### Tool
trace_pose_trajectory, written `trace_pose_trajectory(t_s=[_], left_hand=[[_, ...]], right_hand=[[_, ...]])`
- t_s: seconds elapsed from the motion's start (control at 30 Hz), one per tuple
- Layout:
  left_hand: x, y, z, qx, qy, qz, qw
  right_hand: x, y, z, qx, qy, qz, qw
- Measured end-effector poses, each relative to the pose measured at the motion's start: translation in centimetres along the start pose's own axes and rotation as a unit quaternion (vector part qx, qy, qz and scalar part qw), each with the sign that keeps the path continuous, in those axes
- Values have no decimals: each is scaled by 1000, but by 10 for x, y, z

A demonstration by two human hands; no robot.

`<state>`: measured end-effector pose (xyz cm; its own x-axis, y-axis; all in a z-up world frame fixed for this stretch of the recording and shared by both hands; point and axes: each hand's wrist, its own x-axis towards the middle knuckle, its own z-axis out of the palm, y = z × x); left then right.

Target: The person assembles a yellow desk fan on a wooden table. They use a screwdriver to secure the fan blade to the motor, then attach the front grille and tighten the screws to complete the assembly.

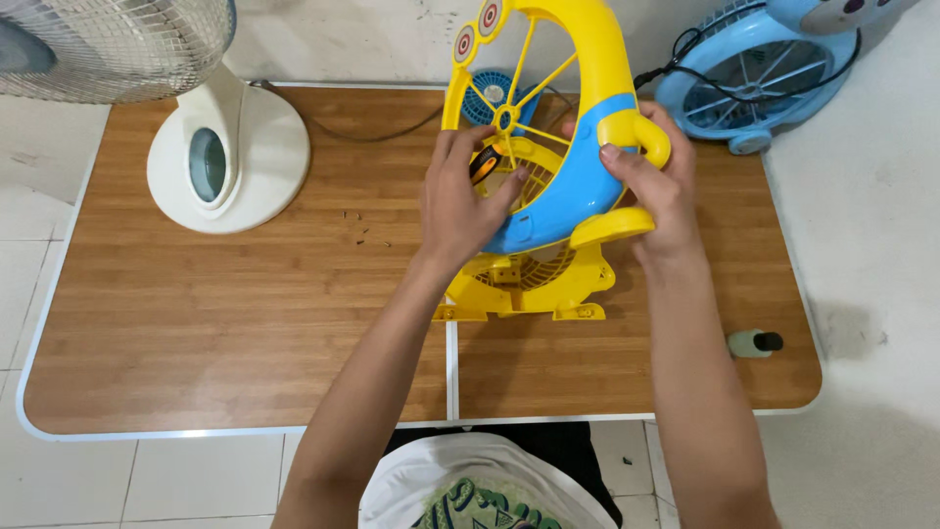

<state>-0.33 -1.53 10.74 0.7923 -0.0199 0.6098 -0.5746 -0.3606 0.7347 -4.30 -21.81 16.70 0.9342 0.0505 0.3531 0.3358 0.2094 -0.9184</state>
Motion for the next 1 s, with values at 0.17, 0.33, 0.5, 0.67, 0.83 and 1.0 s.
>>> trace_pose_trajectory(t_s=[0.17,0.33,0.5,0.67,0.83,1.0], left_hand=[[0,-8,3,86,-48,-147,984],[-4,-12,9,87,-33,-139,986],[-8,-10,15,158,-68,-168,971],[-11,-9,20,208,-119,-187,953],[-14,-11,30,255,-154,-141,944],[-21,-11,40,282,-188,-136,931]], right_hand=[[-12,29,-2,53,42,6,998],[-22,52,-13,78,69,1,995],[-34,65,-35,79,61,49,994],[-42,88,-74,-66,85,108,988],[-47,119,-95,-165,87,117,975],[-53,129,-86,-274,109,132,946]])
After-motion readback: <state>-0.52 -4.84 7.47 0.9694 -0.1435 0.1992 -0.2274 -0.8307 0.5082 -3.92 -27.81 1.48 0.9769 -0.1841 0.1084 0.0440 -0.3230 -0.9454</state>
